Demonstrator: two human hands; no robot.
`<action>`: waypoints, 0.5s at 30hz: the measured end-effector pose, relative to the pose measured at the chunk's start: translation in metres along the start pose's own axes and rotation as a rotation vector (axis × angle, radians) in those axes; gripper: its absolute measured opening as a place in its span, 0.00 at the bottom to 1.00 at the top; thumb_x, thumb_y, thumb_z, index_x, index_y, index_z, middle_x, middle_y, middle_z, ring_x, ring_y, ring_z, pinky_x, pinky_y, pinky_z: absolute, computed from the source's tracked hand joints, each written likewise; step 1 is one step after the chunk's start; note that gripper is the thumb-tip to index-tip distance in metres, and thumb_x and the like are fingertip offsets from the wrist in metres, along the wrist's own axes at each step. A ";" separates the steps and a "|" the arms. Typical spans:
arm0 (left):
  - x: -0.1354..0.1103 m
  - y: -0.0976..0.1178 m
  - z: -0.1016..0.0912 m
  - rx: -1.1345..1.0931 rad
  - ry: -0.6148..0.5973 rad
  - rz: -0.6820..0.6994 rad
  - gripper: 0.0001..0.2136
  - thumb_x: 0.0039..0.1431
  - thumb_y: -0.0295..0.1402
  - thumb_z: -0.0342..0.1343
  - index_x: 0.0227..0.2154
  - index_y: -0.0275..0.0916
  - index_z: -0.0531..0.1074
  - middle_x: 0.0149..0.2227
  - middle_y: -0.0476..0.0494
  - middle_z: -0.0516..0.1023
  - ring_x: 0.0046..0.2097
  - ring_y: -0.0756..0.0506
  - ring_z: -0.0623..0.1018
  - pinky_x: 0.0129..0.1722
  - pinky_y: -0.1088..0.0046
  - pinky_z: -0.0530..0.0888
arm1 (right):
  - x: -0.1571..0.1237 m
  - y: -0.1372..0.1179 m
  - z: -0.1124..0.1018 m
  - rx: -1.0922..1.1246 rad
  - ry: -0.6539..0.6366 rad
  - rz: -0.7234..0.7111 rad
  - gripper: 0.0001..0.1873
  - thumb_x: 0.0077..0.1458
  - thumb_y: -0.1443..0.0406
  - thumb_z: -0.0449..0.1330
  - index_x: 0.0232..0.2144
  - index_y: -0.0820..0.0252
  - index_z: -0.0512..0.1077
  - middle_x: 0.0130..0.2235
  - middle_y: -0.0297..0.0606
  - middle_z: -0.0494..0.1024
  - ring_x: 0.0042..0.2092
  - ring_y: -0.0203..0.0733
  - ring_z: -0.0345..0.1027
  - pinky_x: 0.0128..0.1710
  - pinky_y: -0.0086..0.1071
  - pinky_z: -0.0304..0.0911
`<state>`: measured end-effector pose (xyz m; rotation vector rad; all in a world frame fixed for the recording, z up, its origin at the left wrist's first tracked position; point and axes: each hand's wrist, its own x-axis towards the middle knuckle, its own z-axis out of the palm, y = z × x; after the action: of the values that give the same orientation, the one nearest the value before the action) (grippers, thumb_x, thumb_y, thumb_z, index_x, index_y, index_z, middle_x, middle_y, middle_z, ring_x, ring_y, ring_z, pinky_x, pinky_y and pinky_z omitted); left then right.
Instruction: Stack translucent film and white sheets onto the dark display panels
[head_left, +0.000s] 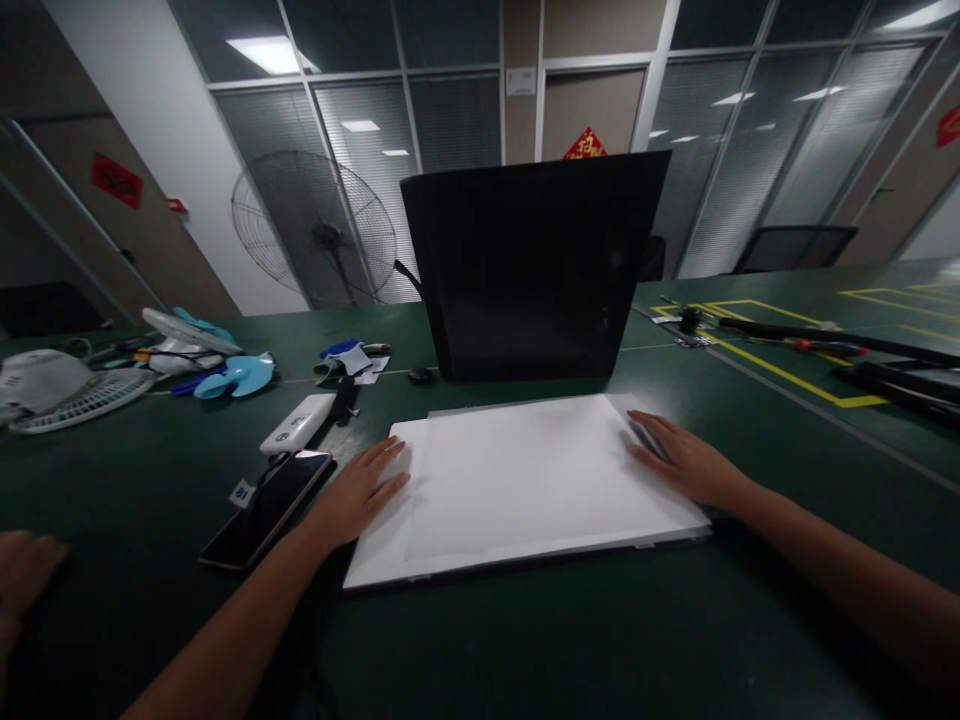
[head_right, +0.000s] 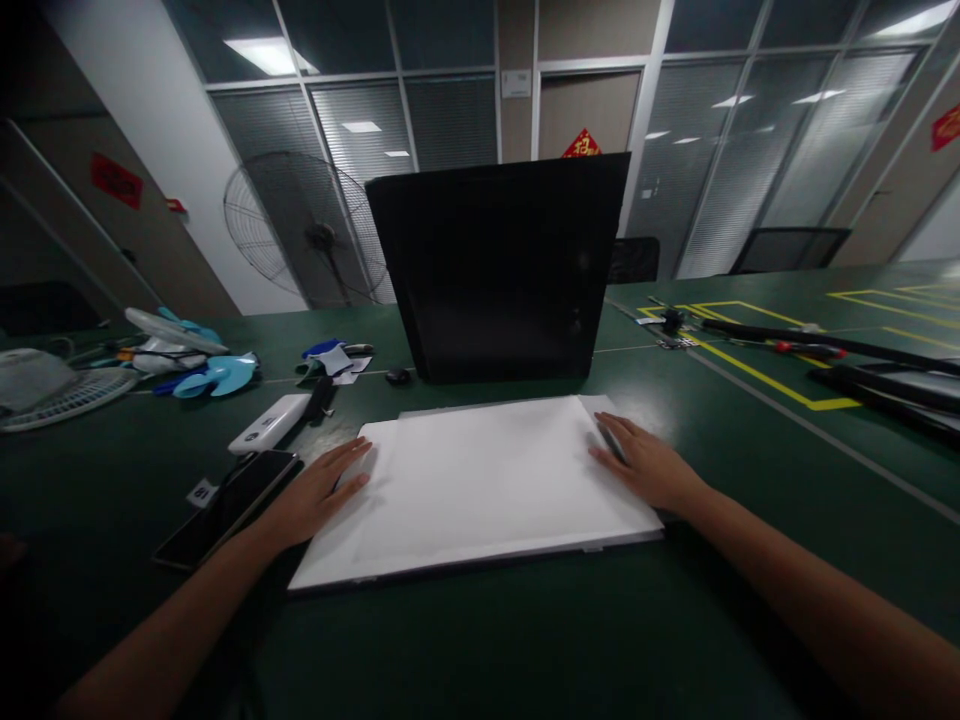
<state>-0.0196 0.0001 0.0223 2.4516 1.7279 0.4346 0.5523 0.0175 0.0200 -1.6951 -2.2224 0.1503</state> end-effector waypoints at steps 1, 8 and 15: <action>0.000 0.000 0.000 0.001 0.001 0.000 0.36 0.71 0.60 0.40 0.70 0.39 0.64 0.73 0.36 0.64 0.72 0.35 0.65 0.72 0.51 0.62 | -0.001 -0.001 0.000 0.025 -0.009 -0.004 0.43 0.68 0.38 0.46 0.72 0.59 0.59 0.71 0.53 0.64 0.67 0.60 0.66 0.68 0.55 0.62; 0.000 0.002 -0.002 -0.003 -0.028 -0.006 0.36 0.71 0.61 0.42 0.71 0.43 0.62 0.74 0.36 0.62 0.72 0.33 0.65 0.71 0.45 0.62 | -0.006 -0.003 0.005 0.285 -0.012 -0.006 0.44 0.68 0.40 0.48 0.75 0.57 0.51 0.74 0.52 0.56 0.72 0.60 0.56 0.71 0.59 0.55; 0.001 -0.002 0.000 -0.008 -0.019 0.010 0.32 0.71 0.60 0.46 0.68 0.49 0.68 0.74 0.35 0.60 0.71 0.31 0.66 0.69 0.44 0.64 | -0.025 -0.066 -0.044 0.353 0.216 -0.478 0.26 0.71 0.56 0.55 0.68 0.38 0.64 0.67 0.38 0.70 0.67 0.53 0.66 0.66 0.54 0.65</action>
<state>-0.0209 0.0016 0.0216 2.4518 1.7043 0.4174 0.5126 -0.0300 0.0750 -0.9261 -2.2071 0.2128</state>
